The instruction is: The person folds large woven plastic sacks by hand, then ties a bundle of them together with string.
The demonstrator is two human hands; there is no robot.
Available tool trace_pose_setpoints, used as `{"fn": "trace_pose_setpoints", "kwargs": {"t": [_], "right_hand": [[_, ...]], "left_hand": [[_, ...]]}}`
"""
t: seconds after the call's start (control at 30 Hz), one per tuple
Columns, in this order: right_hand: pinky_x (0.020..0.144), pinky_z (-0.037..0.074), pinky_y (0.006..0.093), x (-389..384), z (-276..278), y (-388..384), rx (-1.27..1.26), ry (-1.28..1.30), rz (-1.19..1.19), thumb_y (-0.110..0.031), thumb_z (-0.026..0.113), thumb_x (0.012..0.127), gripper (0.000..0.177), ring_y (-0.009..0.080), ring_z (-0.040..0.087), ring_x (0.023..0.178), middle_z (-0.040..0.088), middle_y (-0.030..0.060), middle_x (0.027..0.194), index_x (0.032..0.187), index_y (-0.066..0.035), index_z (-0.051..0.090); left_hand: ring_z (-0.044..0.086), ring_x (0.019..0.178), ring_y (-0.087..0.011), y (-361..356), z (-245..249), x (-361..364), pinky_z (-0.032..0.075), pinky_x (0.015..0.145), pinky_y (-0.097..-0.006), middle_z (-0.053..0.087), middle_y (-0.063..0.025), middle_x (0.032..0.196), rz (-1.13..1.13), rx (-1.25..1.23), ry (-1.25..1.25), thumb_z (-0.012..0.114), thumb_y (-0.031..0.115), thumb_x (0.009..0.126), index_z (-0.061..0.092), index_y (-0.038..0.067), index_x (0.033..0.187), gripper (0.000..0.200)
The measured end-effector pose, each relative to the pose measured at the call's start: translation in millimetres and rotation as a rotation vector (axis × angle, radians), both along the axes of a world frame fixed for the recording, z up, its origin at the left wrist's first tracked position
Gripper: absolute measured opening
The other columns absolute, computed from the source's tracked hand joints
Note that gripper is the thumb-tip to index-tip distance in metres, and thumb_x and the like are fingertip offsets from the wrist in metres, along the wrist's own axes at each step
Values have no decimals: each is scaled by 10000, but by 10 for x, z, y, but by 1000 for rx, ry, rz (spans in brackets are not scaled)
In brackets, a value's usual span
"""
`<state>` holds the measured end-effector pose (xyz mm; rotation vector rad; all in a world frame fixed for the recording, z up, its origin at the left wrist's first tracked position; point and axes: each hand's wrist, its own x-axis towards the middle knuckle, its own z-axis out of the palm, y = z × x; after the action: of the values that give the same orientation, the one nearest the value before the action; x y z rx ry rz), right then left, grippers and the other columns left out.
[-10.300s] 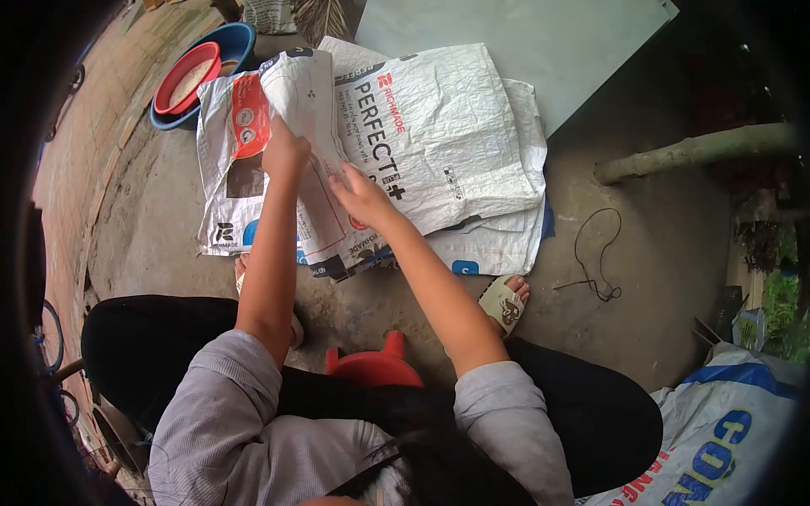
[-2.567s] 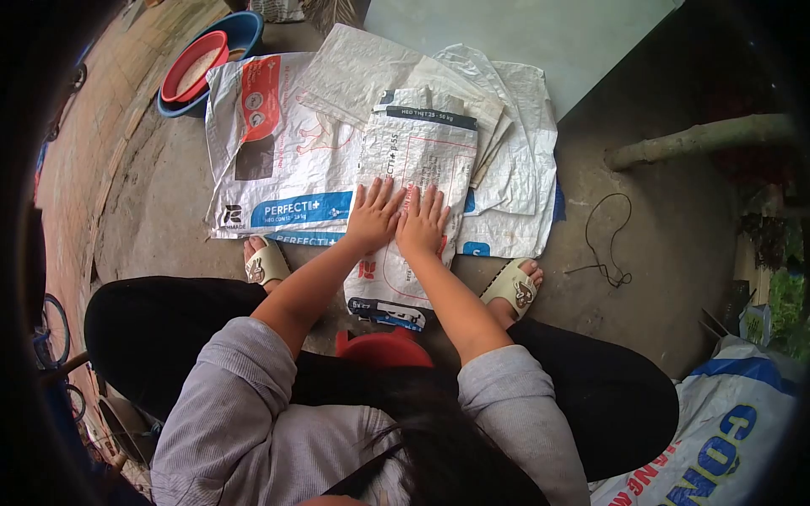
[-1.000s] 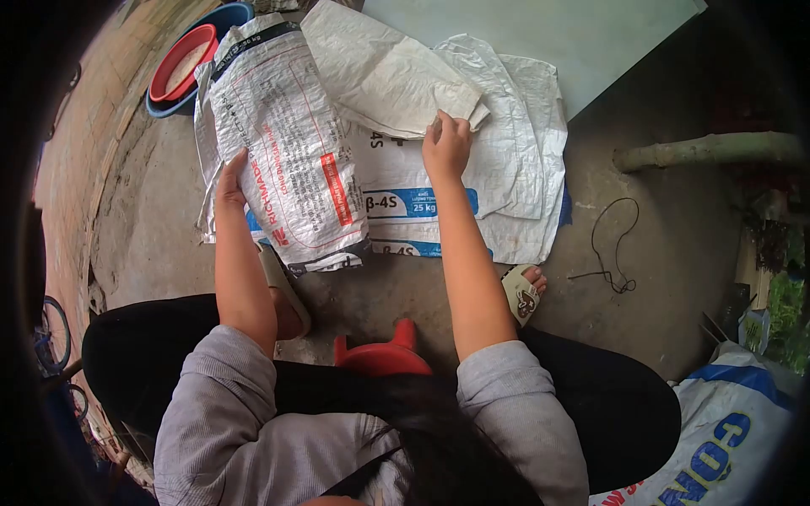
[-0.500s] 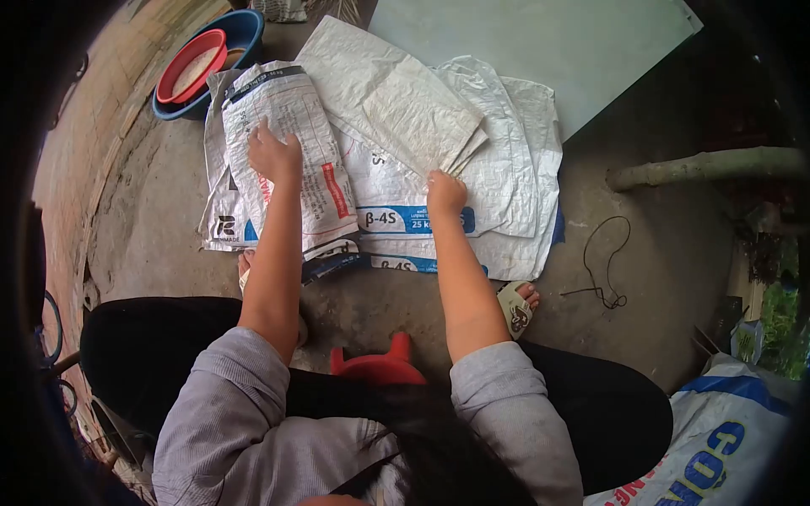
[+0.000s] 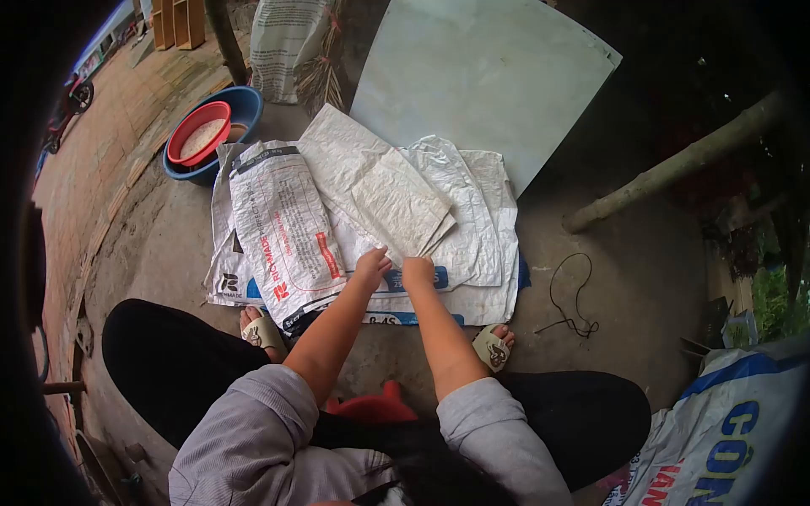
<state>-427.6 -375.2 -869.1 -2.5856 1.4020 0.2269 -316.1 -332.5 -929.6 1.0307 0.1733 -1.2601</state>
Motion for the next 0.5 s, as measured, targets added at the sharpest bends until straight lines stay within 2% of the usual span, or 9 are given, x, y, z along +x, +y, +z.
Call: {"fn": "trace_pose_setpoints", "kwargs": {"t": [0.13,0.17,0.23,0.27,0.33,0.37,0.4,0.43,0.5], "right_hand": [[771,528,435,51,-181,393,134,-21,-110,-181,592,806,183,356,659,895,678,196,930,835,-59,725],[809,518,436,54,-184,423,181,12,-95,-186,582,804,208,353,658,909,669,212,959,873,-45,719],[797,517,434,24,-152,417,207,-115,-176,-192,583,799,220,357,660,890,673,217,923,879,-38,717],[780,519,420,-28,-114,309,277,-154,-189,-216,593,798,237,339,669,866,680,209,885,876,-27,714],[724,517,360,-159,305,-138,515,-233,-203,-329,632,797,347,286,680,769,693,162,763,868,3,705],[678,510,331,-214,726,-331,585,-175,-90,-456,625,816,475,233,663,737,693,135,779,858,10,702],[602,490,338,-316,686,-715,642,-151,70,-603,592,804,625,203,642,704,689,139,810,885,8,699],[585,475,346,-300,1123,-924,544,57,155,-713,546,774,738,193,617,679,674,128,801,872,6,684],[666,478,368,-234,2171,-1116,598,133,121,-811,487,731,842,272,602,697,642,128,735,815,9,655]], "left_hand": [[484,519,-146,-10,-65,-63,370,442,-321,525,-37,680,-66,124,-255,637,173,862,513,58,979,205],[484,519,-146,-99,-72,-74,370,442,-321,525,-37,680,-65,110,-254,637,173,862,513,58,979,205],[588,789,-232,-140,17,-144,478,687,-365,615,-130,910,-85,173,-452,626,163,840,543,-12,1110,332],[583,772,-205,-214,72,-213,475,670,-346,614,-108,875,-46,138,-358,616,138,827,554,0,1067,284],[580,781,-186,-301,565,-175,471,664,-326,614,-98,881,-192,20,-368,613,126,831,551,8,1072,276],[577,790,-168,-362,821,-152,468,658,-306,614,-89,887,-328,-98,-373,610,115,835,548,15,1077,269],[572,783,-150,-484,1102,-165,463,649,-288,614,-76,886,-351,-182,-458,601,105,846,549,27,1062,235],[567,777,-133,-609,1417,-136,457,640,-269,613,-64,885,-373,-272,-550,593,95,858,550,39,1047,202],[566,789,-117,-745,2115,14,461,665,-265,615,-45,897,-514,-305,-649,574,79,880,555,46,1042,167]]}}
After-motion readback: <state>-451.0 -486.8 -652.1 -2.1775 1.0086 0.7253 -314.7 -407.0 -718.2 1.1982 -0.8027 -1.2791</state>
